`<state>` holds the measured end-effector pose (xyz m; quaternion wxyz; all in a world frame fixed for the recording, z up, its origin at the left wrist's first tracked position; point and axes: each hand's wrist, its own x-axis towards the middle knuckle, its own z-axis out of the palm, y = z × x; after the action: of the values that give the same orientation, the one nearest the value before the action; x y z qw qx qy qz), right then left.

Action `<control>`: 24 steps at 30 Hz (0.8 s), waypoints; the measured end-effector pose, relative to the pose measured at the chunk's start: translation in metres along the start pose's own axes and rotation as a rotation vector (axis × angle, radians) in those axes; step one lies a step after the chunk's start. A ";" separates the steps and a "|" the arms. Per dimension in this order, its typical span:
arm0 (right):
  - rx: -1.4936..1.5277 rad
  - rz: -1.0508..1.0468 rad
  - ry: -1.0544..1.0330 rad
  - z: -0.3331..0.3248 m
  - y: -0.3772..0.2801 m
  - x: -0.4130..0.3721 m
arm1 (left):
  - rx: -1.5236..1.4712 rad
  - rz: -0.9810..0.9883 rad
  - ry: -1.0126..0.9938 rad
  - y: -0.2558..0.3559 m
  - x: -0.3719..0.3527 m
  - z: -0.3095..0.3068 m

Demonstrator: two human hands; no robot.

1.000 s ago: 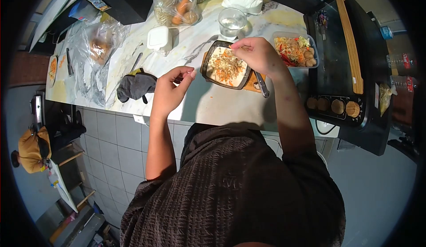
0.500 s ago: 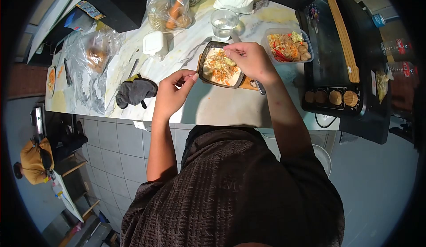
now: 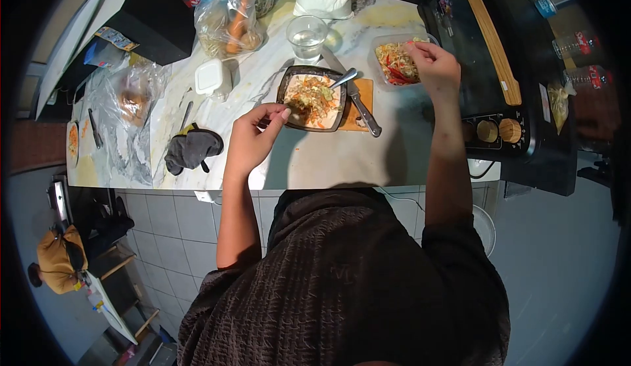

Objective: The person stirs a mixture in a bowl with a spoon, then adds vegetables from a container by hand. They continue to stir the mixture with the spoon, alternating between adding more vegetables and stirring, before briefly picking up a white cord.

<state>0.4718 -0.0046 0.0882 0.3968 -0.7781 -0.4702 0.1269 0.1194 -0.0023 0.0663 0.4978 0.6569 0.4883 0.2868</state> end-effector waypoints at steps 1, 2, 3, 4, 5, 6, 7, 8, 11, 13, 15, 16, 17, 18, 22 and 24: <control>-0.072 0.033 0.041 -0.005 0.007 0.005 | 0.013 -0.003 -0.005 0.001 0.001 0.002; -0.143 0.066 0.082 -0.009 0.015 0.010 | 0.027 -0.006 -0.011 0.002 0.003 0.003; -0.159 0.059 0.134 -0.011 0.025 0.012 | 0.031 -0.002 -0.018 0.002 0.005 0.006; -0.157 0.063 0.141 -0.012 0.034 0.017 | 0.012 0.016 0.003 0.000 0.007 0.008; -0.161 0.048 0.105 -0.011 0.043 0.022 | -0.006 0.034 0.024 -0.001 0.009 0.010; -0.164 0.036 0.068 -0.009 0.052 0.025 | -0.001 0.038 0.018 0.000 0.009 0.012; -0.161 0.040 0.076 -0.003 0.059 0.029 | 0.016 0.038 0.022 0.001 0.011 0.013; -0.115 0.015 -0.022 0.006 0.066 0.031 | 0.033 0.038 0.026 0.003 0.013 0.015; -0.106 -0.117 -0.195 0.034 0.081 0.037 | 0.051 0.026 0.010 0.007 0.019 0.017; -0.144 -0.230 -0.271 0.052 0.082 0.043 | 0.056 0.027 0.015 0.009 0.023 0.018; -0.218 -0.319 -0.362 0.066 0.080 0.047 | 0.059 0.022 0.018 0.012 0.026 0.018; -0.215 -0.316 -0.360 0.066 0.071 0.047 | 0.061 0.016 0.019 0.015 0.027 0.018; -0.327 -0.279 -0.396 0.064 0.064 0.045 | 0.063 0.010 0.021 0.016 0.028 0.018; -0.440 -0.242 -0.435 0.059 0.057 0.043 | 0.065 0.008 0.021 0.015 0.028 0.018; -0.794 -0.217 -0.385 0.047 0.049 0.048 | 0.035 -0.015 0.049 0.015 0.032 0.018; -0.672 -0.157 -0.251 0.037 0.056 0.049 | 0.035 -0.027 0.052 0.018 0.036 0.019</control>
<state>0.5120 0.0409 0.0310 0.0671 -0.8050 -0.5888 0.0290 0.1547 0.0234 0.0725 0.4770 0.6512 0.5148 0.2886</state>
